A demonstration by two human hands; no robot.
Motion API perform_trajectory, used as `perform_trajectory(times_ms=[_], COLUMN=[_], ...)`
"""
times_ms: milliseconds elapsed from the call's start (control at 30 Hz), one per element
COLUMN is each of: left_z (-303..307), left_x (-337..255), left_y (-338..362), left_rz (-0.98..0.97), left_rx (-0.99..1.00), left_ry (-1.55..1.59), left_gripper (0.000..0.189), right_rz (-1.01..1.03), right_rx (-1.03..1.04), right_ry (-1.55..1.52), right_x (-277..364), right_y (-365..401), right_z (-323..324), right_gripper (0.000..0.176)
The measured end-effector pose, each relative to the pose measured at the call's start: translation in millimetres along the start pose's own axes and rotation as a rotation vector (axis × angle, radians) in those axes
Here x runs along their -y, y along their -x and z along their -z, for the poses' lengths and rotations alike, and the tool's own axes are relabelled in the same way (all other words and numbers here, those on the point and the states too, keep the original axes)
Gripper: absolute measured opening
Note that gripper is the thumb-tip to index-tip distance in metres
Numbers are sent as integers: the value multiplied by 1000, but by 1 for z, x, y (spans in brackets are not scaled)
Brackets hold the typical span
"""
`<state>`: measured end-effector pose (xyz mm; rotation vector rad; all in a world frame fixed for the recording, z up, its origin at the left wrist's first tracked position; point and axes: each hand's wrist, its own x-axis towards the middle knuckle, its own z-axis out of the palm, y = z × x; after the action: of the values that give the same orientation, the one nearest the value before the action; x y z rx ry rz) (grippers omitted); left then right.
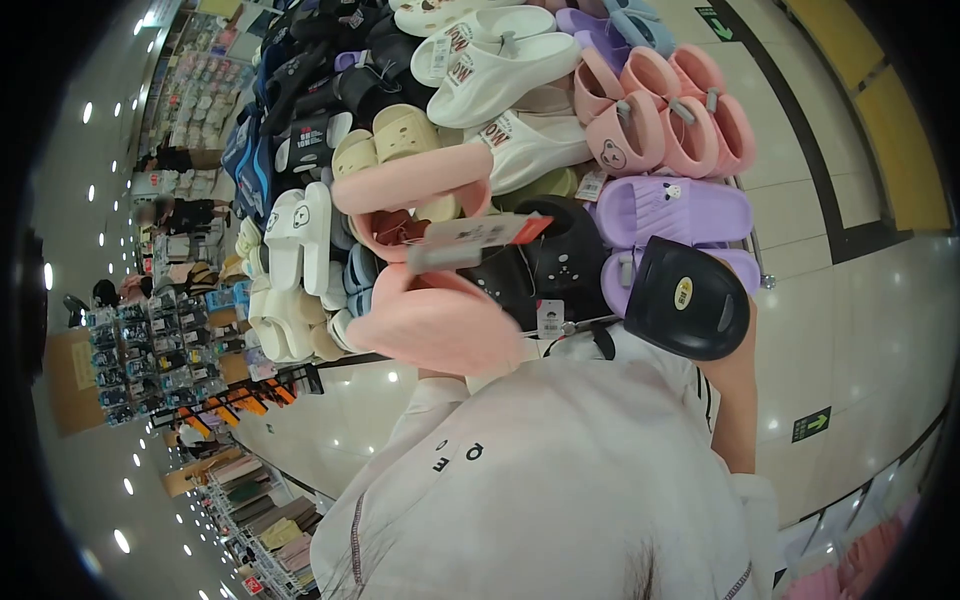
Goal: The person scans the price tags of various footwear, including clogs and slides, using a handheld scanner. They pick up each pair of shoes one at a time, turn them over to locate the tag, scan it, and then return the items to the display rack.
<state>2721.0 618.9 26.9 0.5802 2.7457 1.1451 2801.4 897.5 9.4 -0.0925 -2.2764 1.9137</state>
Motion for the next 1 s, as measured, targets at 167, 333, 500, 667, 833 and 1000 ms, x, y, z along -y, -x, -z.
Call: perform_trajectory(times_ms=[167,333,500,667,833,1000], left_z=[4,0,-15,-14,-12,-23], left_x=[3,8,2,-1,-4,-4], left_y=[-6,-28,-29,-23,-21,-35], left_rz=[14,17,12,18,14,30], left_rx=[-54,-92,-130,-173,-222,-277], left_ry=[-21,-32,-28,-20,-15,-13], left_gripper=[31,32,32,33,34,34], right_rz=[22,34,91,220,205,214], right_rx=[147,244,104,60,-36,-46], right_ry=[-69,-65,-17,29,86,62], right_x=[24,34,44,51,48,48], right_y=[-9,-12,-11,-16,-22,-23], right_z=[-20,-41,-64,-76,-90,-97], right_gripper=[59,54,54,58,59,58])
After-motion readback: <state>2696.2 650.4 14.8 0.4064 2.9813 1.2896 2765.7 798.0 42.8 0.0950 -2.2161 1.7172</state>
